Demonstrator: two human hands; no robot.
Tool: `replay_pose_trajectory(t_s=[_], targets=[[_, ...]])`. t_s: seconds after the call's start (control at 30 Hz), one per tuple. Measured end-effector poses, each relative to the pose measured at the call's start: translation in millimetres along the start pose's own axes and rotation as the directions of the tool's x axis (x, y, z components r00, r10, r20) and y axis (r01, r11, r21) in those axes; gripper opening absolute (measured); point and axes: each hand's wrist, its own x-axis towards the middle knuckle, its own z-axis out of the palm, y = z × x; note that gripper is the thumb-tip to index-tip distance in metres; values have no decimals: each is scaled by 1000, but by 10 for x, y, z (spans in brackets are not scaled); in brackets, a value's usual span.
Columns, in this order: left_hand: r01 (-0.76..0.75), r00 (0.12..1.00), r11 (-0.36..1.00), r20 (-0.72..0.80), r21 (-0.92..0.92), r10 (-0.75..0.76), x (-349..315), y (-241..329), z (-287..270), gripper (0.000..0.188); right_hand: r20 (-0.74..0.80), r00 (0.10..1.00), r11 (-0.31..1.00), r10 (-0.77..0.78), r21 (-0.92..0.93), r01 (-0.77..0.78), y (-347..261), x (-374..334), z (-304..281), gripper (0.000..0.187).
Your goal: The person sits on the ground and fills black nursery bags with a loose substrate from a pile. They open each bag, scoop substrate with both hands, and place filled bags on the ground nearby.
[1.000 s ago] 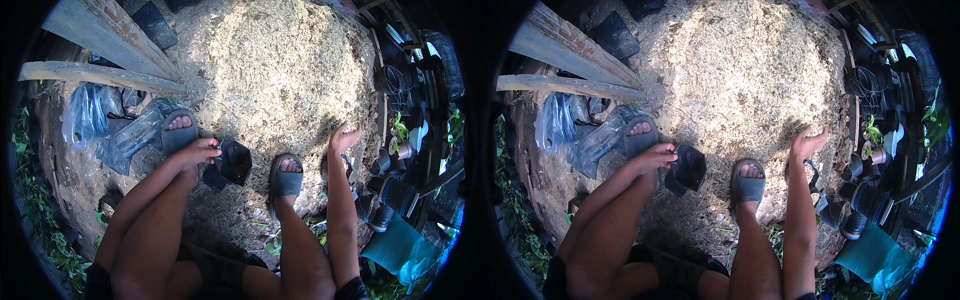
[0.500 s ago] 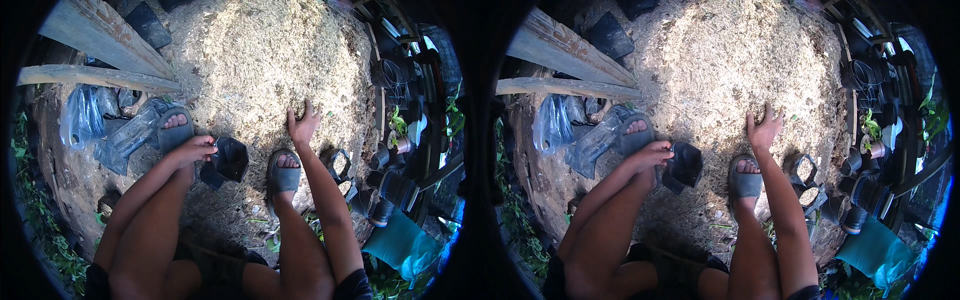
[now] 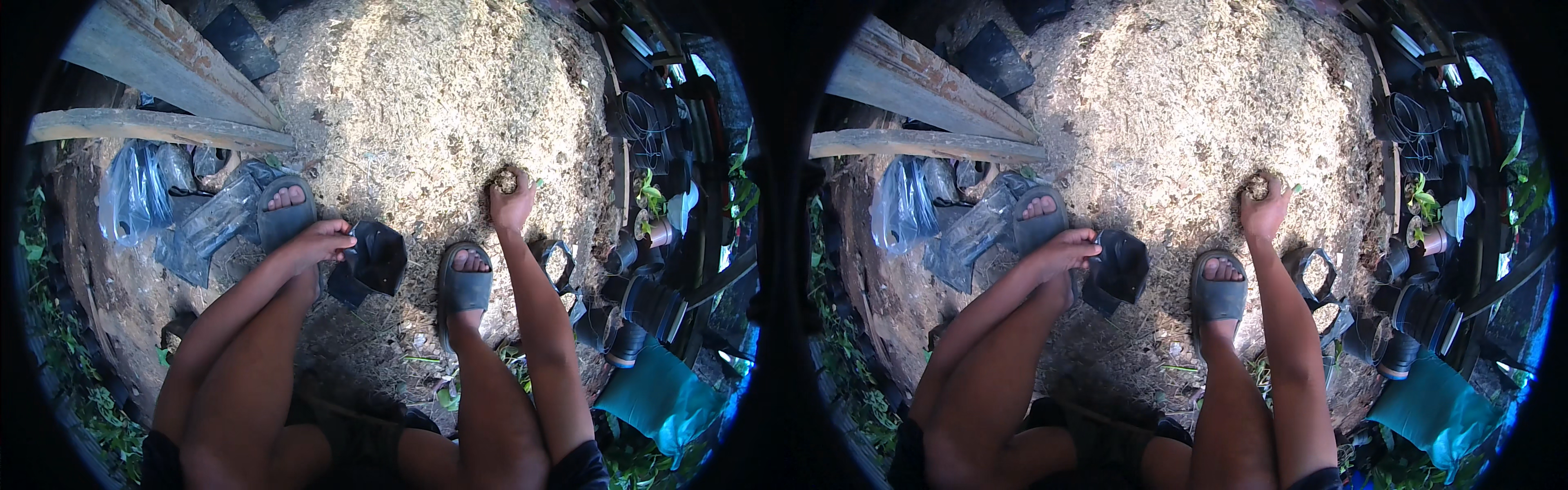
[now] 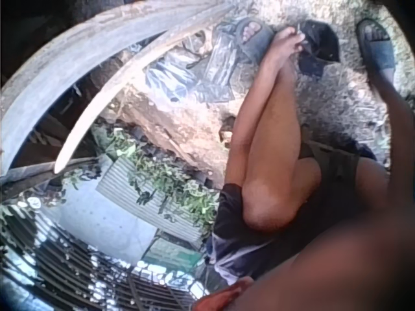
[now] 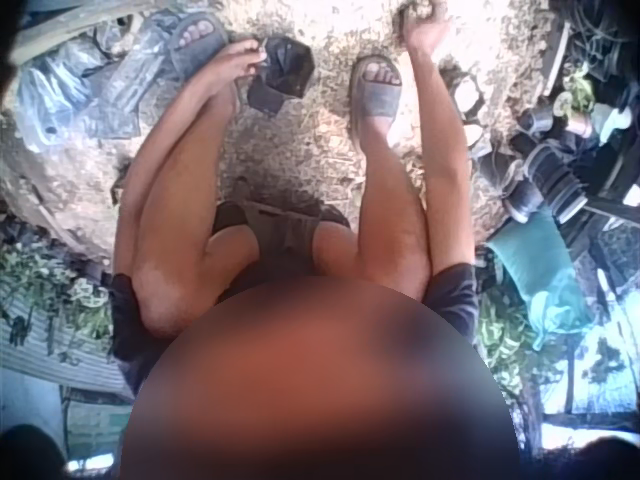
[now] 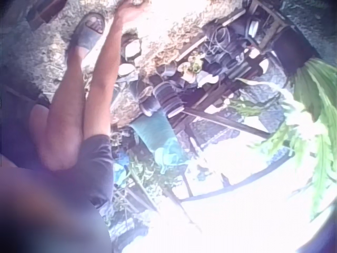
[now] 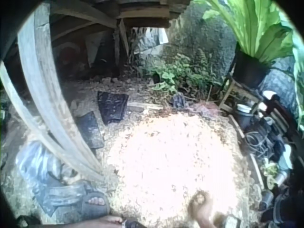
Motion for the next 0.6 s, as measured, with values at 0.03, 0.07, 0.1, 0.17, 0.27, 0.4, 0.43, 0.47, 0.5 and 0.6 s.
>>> replay_pose_trajectory(t_s=[0.03,0.07,0.1,0.17,0.27,0.4,0.43,0.47,0.5,0.6], targets=[[-4,1000,1000,-9,-10,4,10,27,22,14,-160,983,996,-86,-1,87,18,31,24,53],[25,999,1000,-45,-1,-25,21,61,55,14,-197,980,1000,8,16,-5,33,96,31,47],[-3,999,1000,-42,30,4,33,111,82,14,-220,975,991,25,132,5,53,142,18,46],[13,995,989,-95,149,1,66,253,140,15,-240,966,971,99,236,-41,55,214,-1,43],[-70,989,989,-118,129,85,120,477,294,16,-125,962,767,244,632,-112,-40,217,-48,40],[-290,947,950,-109,114,302,180,755,470,15,-69,948,581,310,804,-132,-350,218,-159,40],[-332,927,929,-126,162,353,204,801,500,16,-73,952,590,299,798,-124,-438,201,-186,41],[-317,924,930,-158,187,347,218,826,519,16,-64,949,563,308,817,-127,-526,181,-208,42],[-330,914,922,-176,204,366,228,836,524,17,-52,952,531,303,838,-124,-618,163,-222,42],[-310,892,929,-276,203,358,210,737,525,20,68,972,545,223,818,-182,-868,76,-298,43]])
